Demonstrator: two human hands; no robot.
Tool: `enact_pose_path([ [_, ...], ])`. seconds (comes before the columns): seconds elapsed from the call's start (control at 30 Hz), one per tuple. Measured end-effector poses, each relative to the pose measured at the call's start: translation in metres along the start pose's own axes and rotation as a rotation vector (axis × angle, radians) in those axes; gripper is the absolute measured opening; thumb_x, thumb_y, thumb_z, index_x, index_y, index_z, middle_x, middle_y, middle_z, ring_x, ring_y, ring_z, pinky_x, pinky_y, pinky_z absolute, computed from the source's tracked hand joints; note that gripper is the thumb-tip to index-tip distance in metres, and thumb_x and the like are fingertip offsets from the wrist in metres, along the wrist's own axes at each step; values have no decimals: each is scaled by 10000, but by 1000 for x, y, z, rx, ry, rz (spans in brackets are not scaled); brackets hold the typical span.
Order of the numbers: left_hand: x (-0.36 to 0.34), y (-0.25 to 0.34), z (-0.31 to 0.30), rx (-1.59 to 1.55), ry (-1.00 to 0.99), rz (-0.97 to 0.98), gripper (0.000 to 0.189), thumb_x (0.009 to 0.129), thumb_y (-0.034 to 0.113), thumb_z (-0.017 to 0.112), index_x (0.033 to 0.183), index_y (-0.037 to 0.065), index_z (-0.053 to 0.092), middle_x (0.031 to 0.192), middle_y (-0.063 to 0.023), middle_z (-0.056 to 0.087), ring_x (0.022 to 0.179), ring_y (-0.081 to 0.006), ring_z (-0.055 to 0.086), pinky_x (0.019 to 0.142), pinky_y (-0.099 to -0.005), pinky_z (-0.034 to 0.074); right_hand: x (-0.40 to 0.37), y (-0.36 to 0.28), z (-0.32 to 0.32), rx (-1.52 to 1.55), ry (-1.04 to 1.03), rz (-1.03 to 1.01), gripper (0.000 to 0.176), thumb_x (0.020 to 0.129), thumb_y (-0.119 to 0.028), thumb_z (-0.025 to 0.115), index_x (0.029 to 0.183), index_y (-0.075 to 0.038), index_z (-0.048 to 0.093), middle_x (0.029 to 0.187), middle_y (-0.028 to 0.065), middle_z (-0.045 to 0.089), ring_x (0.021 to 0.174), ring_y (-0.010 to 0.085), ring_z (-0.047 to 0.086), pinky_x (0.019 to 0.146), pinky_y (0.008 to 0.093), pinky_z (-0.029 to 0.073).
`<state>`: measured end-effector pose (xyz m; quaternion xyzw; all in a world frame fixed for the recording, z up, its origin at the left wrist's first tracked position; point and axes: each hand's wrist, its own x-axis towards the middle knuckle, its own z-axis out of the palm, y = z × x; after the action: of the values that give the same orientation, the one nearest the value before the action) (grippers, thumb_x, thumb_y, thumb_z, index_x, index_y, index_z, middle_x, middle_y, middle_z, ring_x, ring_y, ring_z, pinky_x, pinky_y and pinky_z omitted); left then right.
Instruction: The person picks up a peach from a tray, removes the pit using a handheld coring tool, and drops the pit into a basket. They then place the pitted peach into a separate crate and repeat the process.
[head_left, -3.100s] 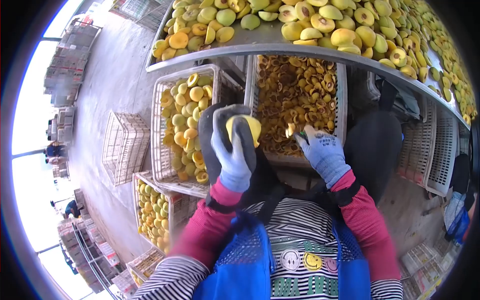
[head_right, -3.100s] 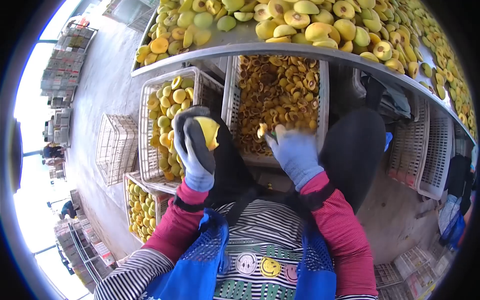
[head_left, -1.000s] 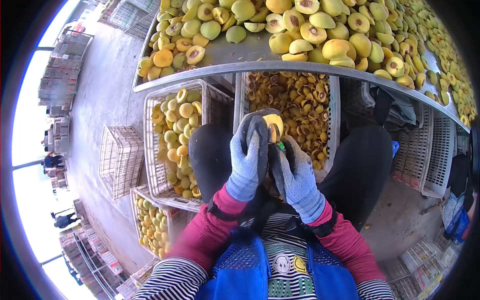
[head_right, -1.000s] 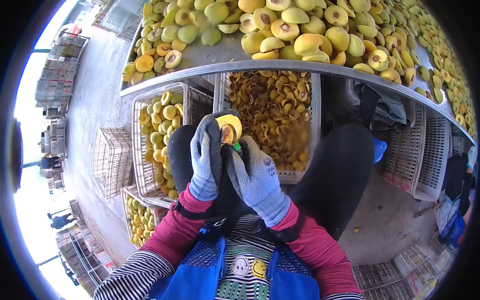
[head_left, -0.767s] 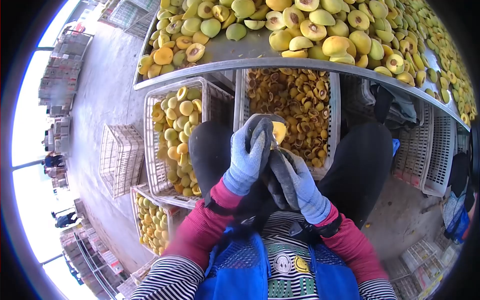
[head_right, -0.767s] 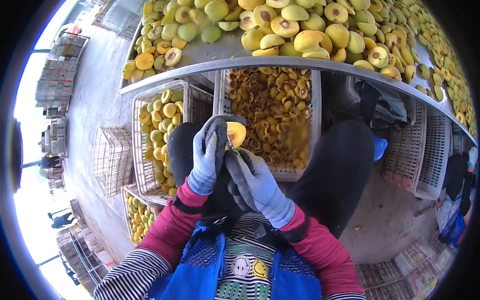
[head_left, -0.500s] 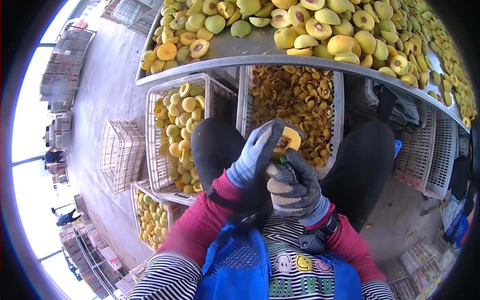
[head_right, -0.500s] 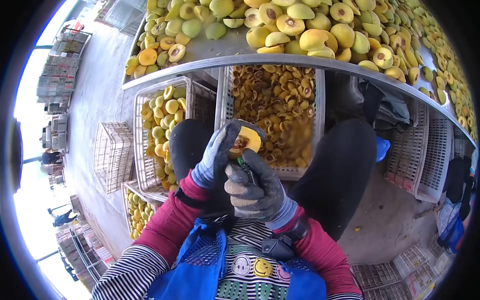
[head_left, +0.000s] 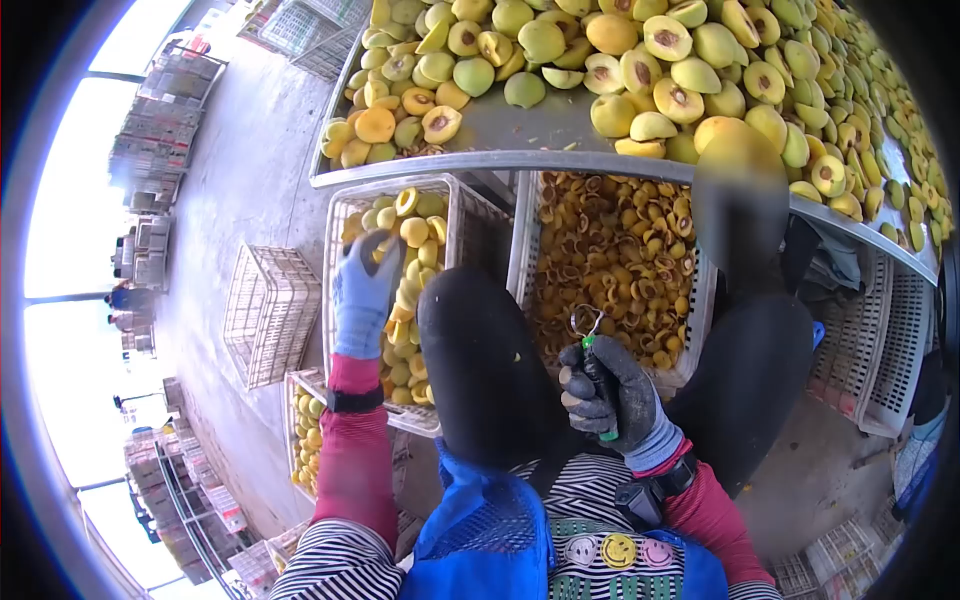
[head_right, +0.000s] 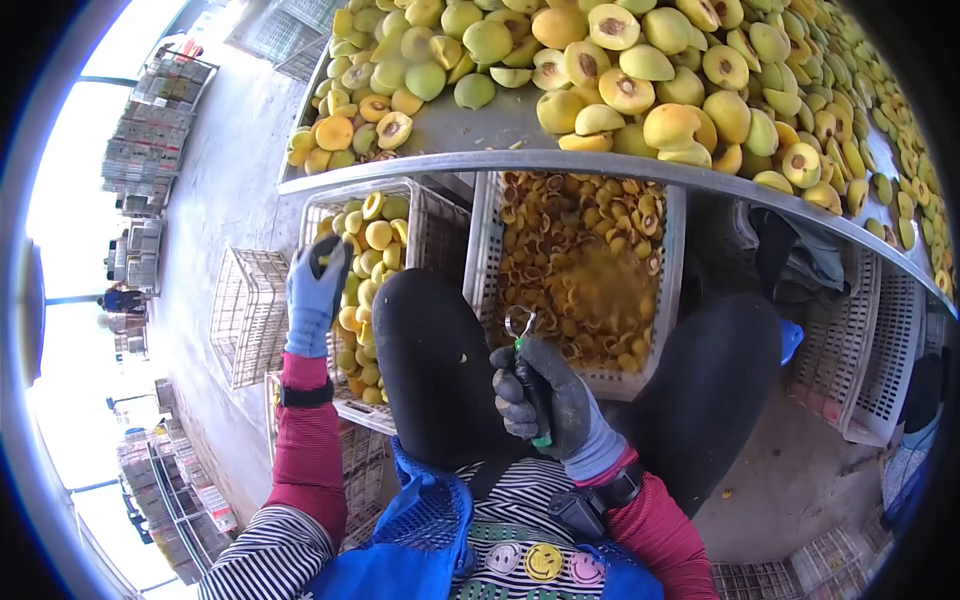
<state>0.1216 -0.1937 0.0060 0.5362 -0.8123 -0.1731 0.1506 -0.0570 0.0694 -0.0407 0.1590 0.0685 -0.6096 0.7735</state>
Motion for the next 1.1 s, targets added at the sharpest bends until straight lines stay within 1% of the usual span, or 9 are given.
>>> enact_pose_path([
  [0.1, 74, 48, 14, -280, 102, 35, 393, 797, 391, 654, 1036, 79, 638, 827, -141, 671, 847, -300, 634, 757, -365, 481, 7, 0, -3, -160, 154, -31, 367, 936, -369, 486, 1137, -63, 502, 736, 16, 507, 574, 98, 449, 486, 230, 377],
  [0.27, 194, 43, 99, 439, 124, 142, 522, 684, 472, 717, 1021, 83, 635, 908, -140, 670, 895, -321, 628, 807, -385, 472, 7, -15, -3, -286, 340, -116, 413, 921, -401, 504, 1153, -59, 502, 718, 6, 509, 554, 82, 457, 461, 217, 381],
  [0.33, 220, 28, 117, -31, -103, 276, 601, 622, 455, 774, 1046, 60, 612, 945, -133, 661, 868, -269, 639, 796, -355, 486, 7, -22, 2, -329, 408, -170, 400, 926, -403, 494, 1132, -61, 516, 718, 6, 513, 555, 81, 465, 452, 212, 378],
  [0.5, 61, 114, 73, -1104, -401, 177, 309, 823, 114, 651, 1067, -50, 557, 991, -71, 623, 849, -94, 575, 737, -235, 481, 0, -33, 41, -516, 515, -388, 304, 930, -301, 524, 1069, -32, 548, 751, 26, 538, 595, 92, 510, 460, 223, 397],
  [0.63, -46, 139, 70, -1012, -345, 264, 282, 917, 176, 537, 1089, -47, 549, 967, -55, 606, 902, -94, 551, 797, -237, 458, 16, -28, 59, -1923, 386, -1237, 132, 862, -40, 559, 965, 32, 515, 768, 180, 542, 668, 319, 590, 524, 368, 432],
  [0.67, -58, 142, 72, -721, -186, 402, 316, 941, 240, 509, 1088, -36, 557, 968, -54, 607, 889, -97, 554, 796, -234, 454, 16, -24, 55, -1878, 426, -1188, 142, 864, -58, 559, 970, 22, 508, 742, 178, 544, 652, 338, 584, 523, 372, 430],
  [0.8, -80, 153, 85, -1399, -287, -82, 351, 957, 302, 475, 1067, -16, 575, 995, -63, 617, 859, -97, 558, 773, -244, 456, 16, -10, 37, -1672, 514, -994, 170, 872, -96, 548, 990, 4, 477, 661, 174, 528, 603, 371, 564, 515, 387, 422],
  [1.0, -90, 155, 77, -1236, -215, 44, 324, 952, 253, 475, 1071, -34, 567, 982, -76, 622, 864, -115, 567, 756, -253, 465, 1, 1, 31, -2009, 400, -1329, 201, 895, -110, 505, 1029, 34, 463, 700, 178, 541, 614, 350, 574, 529, 373, 421],
  [1.1, -94, 154, 74, -1129, -204, 130, 299, 939, 212, 489, 1078, -43, 560, 958, -86, 627, 851, -121, 573, 753, -257, 467, -6, 6, 42, -1660, 382, -1144, 207, 906, -117, 486, 1035, 45, 468, 711, 161, 543, 612, 302, 574, 553, 368, 422],
])
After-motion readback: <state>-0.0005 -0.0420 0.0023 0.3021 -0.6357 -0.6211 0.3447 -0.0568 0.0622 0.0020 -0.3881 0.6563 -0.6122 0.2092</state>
